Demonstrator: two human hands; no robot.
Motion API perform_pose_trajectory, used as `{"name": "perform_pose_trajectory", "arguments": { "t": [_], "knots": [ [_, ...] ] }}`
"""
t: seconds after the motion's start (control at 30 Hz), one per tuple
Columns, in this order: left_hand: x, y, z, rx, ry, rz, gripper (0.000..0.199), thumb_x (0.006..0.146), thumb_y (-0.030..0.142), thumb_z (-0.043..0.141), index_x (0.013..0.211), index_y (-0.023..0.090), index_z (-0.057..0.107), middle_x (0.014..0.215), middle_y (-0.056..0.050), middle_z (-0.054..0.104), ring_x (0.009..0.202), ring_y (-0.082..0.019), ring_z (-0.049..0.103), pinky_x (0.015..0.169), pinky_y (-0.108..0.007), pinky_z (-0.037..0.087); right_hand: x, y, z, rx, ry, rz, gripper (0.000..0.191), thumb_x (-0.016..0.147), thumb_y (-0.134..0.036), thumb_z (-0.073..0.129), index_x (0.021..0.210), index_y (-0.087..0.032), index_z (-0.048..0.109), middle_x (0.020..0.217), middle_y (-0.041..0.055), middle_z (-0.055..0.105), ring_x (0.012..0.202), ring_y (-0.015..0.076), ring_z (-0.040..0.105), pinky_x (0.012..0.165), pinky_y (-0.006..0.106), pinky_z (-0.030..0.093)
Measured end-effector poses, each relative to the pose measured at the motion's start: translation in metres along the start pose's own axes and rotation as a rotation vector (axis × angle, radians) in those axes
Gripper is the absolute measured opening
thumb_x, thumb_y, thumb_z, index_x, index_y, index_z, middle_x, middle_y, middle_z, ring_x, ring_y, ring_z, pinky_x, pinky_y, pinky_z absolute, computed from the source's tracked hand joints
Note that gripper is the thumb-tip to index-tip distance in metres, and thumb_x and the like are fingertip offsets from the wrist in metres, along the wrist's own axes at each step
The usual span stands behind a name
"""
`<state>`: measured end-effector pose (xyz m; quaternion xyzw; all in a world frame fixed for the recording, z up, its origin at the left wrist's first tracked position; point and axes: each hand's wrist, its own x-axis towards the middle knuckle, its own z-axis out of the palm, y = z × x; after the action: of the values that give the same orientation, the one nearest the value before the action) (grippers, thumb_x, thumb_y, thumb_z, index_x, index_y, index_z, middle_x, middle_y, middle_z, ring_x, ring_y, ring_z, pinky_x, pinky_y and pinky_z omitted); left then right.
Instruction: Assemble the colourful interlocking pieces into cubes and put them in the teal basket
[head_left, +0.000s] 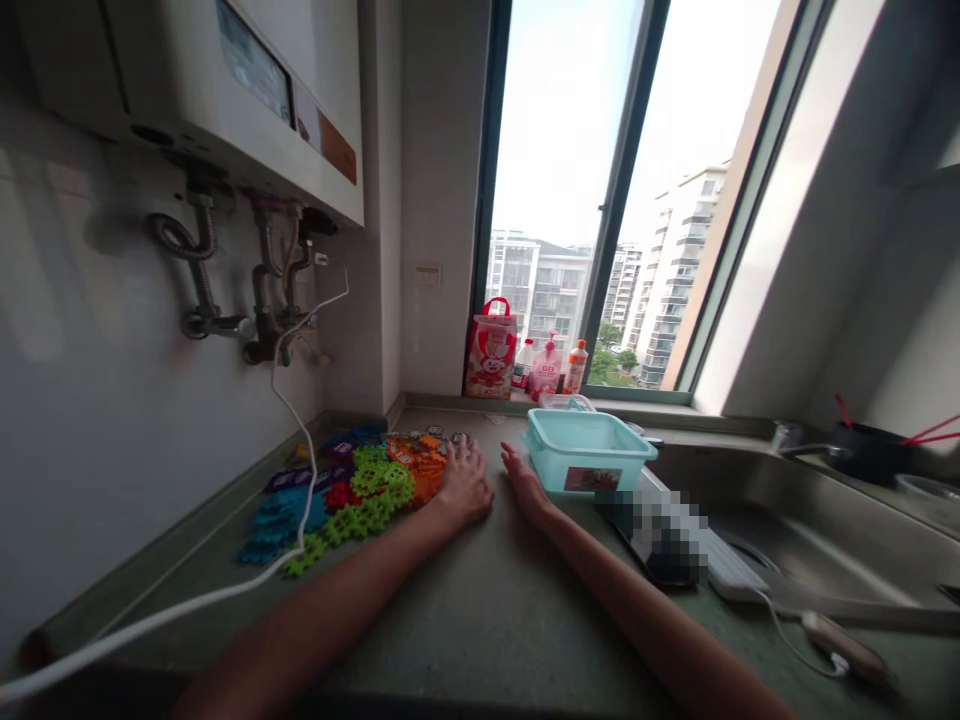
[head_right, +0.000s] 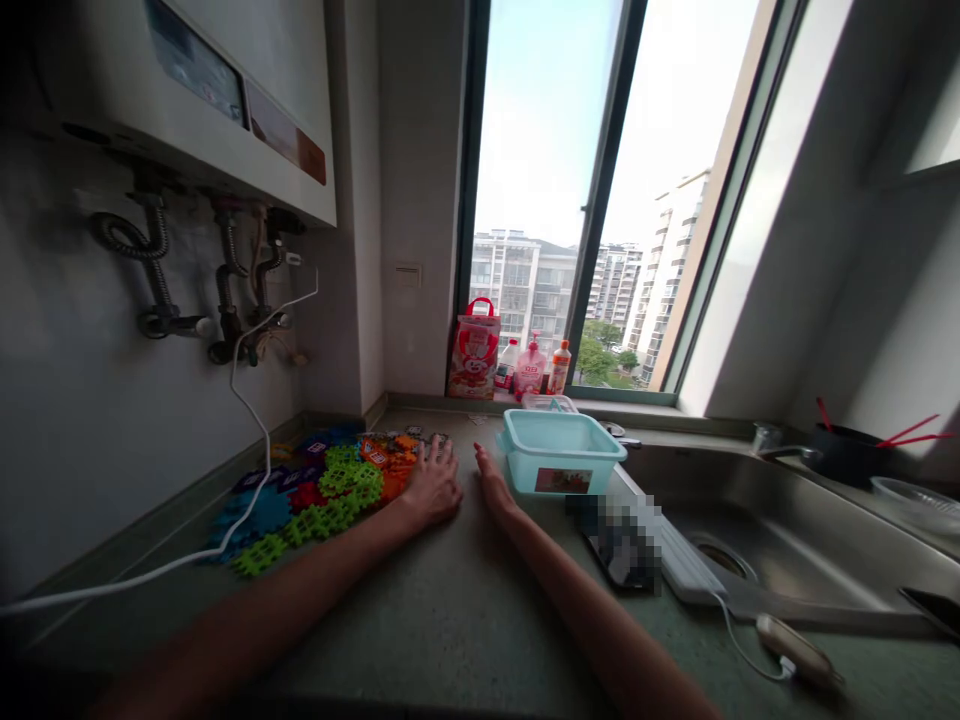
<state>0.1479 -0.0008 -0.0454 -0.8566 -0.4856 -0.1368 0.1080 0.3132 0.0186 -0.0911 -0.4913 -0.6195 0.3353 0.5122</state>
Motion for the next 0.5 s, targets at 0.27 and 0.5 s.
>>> {"name": "perform_pose_trajectory", "arguments": {
  "t": [0.27, 0.5],
  "knots": [
    [0.1, -0.006, 0.021, -0.084, -0.17, -0.44, 0.072, 0.09, 0.046, 0.048, 0.153, 0.012, 0.052, 0.162, -0.031, 0.039, 0.153, -0.058, 0.02, 0.11, -0.088, 0.003, -0.015, -0.007, -0.005, 0.141, -0.031, -0.04, 0.089, 0.089, -0.088, 0.041, 0.149, -0.025, 0.059, 0.16, 0.0089, 0.051, 0.152, 0.0314, 0.039, 0.128, 0.05, 0.026],
    [0.081, 0.003, 0.042, -0.11, -0.129, -0.408, 0.075, 0.095, 0.052, 0.04, 0.153, 0.006, 0.049, 0.157, -0.036, 0.042, 0.148, -0.052, 0.035, 0.113, -0.08, 0.017, -0.015, -0.006, -0.004, 0.106, -0.074, -0.09, 0.08, 0.092, -0.083, 0.043, 0.142, -0.023, 0.064, 0.152, 0.0081, 0.059, 0.149, 0.0313, 0.044, 0.128, 0.046, 0.027]
  ]
}}
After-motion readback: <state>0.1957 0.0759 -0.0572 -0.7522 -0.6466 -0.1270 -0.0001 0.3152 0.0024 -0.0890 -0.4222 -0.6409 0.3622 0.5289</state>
